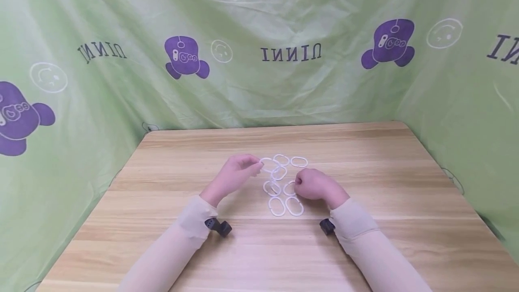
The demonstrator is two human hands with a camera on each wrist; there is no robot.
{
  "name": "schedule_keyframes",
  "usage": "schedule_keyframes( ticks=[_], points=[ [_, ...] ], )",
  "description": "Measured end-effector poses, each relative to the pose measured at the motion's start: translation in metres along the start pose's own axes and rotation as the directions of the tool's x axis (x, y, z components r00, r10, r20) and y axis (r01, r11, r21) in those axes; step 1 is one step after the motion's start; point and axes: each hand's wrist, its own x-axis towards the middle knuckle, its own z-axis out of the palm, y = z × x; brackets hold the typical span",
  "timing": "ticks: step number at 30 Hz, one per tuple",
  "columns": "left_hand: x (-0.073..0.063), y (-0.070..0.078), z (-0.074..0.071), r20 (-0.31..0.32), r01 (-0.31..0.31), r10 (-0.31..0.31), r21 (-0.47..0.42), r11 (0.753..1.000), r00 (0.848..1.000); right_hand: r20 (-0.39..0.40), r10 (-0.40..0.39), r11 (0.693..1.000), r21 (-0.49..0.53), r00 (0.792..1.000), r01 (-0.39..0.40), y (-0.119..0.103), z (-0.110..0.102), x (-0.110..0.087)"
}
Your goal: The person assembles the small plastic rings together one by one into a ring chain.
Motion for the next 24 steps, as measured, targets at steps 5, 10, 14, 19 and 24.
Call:
schedule_keyframes(
  ticks=[5,10,14,19,24],
  points=[
    [0.0003,0.0000,-0.0002,-0.005,-0.005,0.005,-0.006,1.000,1.000,-0.054,0.025,1.000,0.008,0.998,-0.025,0.0006,-0.0001,-0.0001],
    [0.0010,-0.0016,-0.0002,-0.007,-0.011,0.011,-0.007,1.000,1.000,-0.093,0.040,0.999,0.003,0.995,-0.040,0.0016,-0.0003,0.0018],
    [0.0017,-0.0018,0.0002,0.002,-0.006,0.006,0.008,1.000,1.000,-0.047,0.039,0.999,-0.008,0.998,-0.039,0.0031,-0.0011,0.0008],
    [0.0015,-0.0018,0.0006,0.009,0.006,-0.006,0.021,1.000,1.000,-0.015,0.020,1.000,-0.023,1.000,-0.021,0.0030,-0.0019,-0.0011],
    [0.0009,-0.0028,0.0024,0.012,0.017,-0.018,0.025,1.000,1.000,-0.029,-0.002,1.000,-0.004,1.000,0.002,0.0057,-0.0039,-0.0032]
  ],
)
